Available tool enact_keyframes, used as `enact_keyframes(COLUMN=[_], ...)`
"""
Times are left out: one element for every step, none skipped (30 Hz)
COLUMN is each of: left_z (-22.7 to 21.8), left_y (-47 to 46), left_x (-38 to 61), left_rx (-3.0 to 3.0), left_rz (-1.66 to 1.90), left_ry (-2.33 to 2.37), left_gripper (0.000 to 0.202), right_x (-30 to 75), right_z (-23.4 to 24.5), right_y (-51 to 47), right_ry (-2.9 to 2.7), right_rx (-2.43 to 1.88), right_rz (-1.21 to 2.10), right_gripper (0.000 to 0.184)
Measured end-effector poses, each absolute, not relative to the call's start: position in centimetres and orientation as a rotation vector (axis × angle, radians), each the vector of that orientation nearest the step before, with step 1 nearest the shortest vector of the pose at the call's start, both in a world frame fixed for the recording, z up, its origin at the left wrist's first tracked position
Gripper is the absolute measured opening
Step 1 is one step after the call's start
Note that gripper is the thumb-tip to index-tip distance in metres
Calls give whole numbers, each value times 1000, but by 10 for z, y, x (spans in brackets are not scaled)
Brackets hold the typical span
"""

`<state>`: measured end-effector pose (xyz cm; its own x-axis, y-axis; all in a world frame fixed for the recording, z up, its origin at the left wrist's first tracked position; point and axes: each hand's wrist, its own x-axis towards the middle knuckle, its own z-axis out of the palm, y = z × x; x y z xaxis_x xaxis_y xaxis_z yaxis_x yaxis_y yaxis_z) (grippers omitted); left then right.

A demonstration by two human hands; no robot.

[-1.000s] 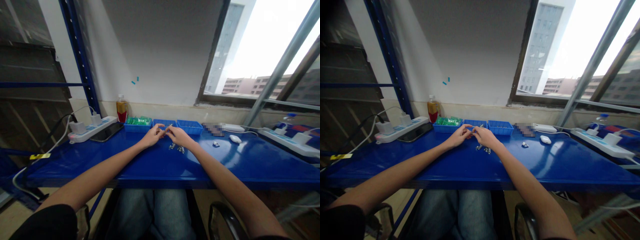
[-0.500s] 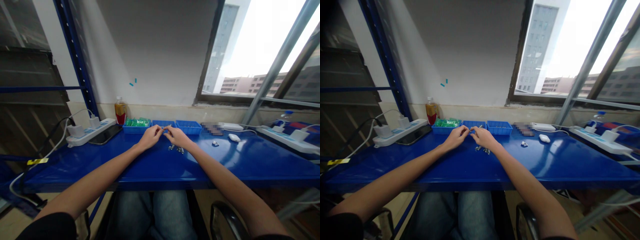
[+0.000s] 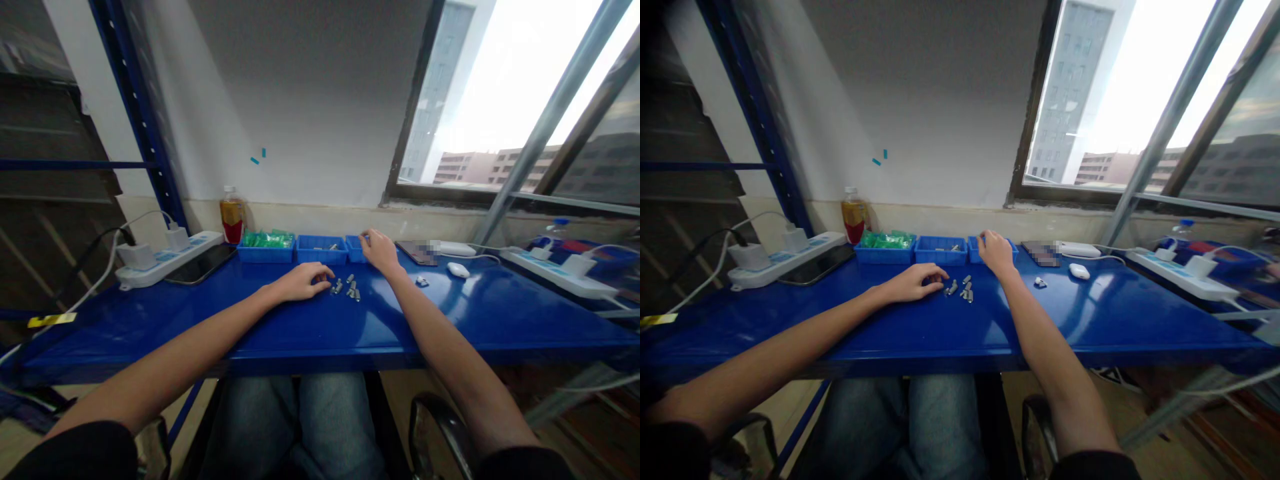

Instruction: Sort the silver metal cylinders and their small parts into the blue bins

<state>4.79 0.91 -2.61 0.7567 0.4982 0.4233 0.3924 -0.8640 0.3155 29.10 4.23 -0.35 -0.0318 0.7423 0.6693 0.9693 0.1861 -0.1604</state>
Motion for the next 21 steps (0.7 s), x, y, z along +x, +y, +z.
enact_keyframes(left_z=[-27, -28, -29, -30, -30, -31, -31, -31, -31, -32, -32, -32, -33, -33, -33, -33, -33, -32, -31, -30, -29], left_y=[8, 7, 6, 6, 6, 6, 8, 9, 11, 12, 14, 15, 16, 16, 16, 16, 16, 16, 16, 16, 17], left_x=[49, 50, 51, 52, 52, 52, 51, 50, 49, 48, 46, 46, 45, 44, 44, 44, 44, 45, 45, 45, 45], left_rx=[2777, 2802, 2823, 2839, 2851, 2862, 2871, 2876, 2880, 2880, 2878, 2876, 2872, 2867, 2861, 2853, 2839, 2817, 2781, 2733, 2669], left_rz=[699, 662, 641, 634, 633, 631, 632, 638, 644, 651, 660, 670, 676, 680, 684, 693, 710, 744, 791, 850, 916], left_ry=[675, 665, 670, 684, 701, 717, 730, 744, 758, 774, 790, 805, 819, 833, 847, 862, 879, 898, 917, 935, 952], left_gripper=[25, 24, 23, 20, 16, 12, 10, 9, 10, 10, 10, 10, 10, 10, 10, 11, 12, 12, 13, 13, 12], right_x=[300, 308, 313, 315, 314, 312, 307, 301, 294, 286, 278, 271, 265, 259, 255, 251, 249, 246, 244, 242, 240], right_z=[-5, -6, -8, -9, -11, -12, -13, -14, -15, -15, -16, -17, -18, -20, -21, -23, -24, -25, -26, -26, -25], right_y=[48, 52, 56, 58, 59, 58, 57, 54, 52, 49, 46, 43, 41, 39, 37, 36, 35, 34, 33, 31, 29], right_ry=[-1790, -1757, -1723, -1691, -1664, -1647, -1646, -1661, -1686, -1719, -1756, -1794, -1831, -1867, -1902, -1933, -1961, -1985, -2007, -2028, -2049], right_rx=[-1645, -1658, -1653, -1636, -1614, -1593, -1574, -1557, -1539, -1517, -1489, -1457, -1424, -1394, -1368, -1347, -1330, -1313, -1292, -1268, -1237], right_rz=[-475, -502, -532, -562, -585, -598, -601, -594, -581, -566, -550, -532, -513, -492, -469, -445, -423, -404, -387, -371, -353], right_gripper=[24, 26, 30, 33, 35, 36, 37, 37, 37, 36, 36, 35, 34, 33, 32, 32, 31, 31, 31, 32, 32])
